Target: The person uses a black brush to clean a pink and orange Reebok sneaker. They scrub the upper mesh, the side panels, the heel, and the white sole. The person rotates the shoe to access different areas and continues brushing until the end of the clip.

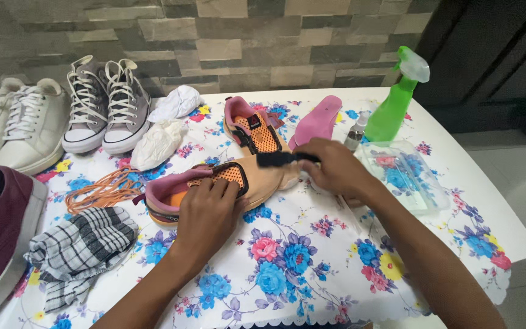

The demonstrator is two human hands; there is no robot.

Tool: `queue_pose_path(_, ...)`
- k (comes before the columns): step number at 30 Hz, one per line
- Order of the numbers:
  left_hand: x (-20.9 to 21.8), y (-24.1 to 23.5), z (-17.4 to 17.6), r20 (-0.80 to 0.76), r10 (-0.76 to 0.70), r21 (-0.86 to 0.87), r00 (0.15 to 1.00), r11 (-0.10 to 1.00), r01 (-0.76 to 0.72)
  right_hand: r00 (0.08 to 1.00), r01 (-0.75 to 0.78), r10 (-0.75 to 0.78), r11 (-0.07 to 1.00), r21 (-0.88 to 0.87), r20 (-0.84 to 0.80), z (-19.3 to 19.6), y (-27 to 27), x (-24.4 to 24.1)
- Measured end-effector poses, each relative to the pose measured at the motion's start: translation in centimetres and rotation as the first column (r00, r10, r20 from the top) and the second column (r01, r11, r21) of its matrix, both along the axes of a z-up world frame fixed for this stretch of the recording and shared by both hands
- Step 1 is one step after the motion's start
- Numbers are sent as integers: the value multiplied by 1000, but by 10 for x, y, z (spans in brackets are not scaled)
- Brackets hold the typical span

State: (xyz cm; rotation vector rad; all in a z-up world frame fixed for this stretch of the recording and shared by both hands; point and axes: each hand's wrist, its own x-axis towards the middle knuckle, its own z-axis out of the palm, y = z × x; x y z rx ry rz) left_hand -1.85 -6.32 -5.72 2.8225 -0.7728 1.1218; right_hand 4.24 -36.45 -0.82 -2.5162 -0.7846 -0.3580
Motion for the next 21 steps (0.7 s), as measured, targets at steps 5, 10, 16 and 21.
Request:
queue_pose_path(5, -8, 1, 19, -122, 0, -10, 992, 1000, -2, 1000, 1, 2, 992, 126, -28, -2, 12, -9)
queue_pose_path(10, 1, 9, 9, -23, -53, -95, 998, 994, 50, 1000, 5, 3, 959, 284, -27, -34, -12, 11)
queue_pose_path(16, 0, 8, 13, -80, -53, -117, 995, 992, 44, 970, -93, 157, 944, 316, -185, -28, -14, -5)
queue_pose_path(21, 1, 8, 10, -70, -50, -117, 996, 992, 42, 1000, 6, 3, 949, 316, -28, -51, -36, 23)
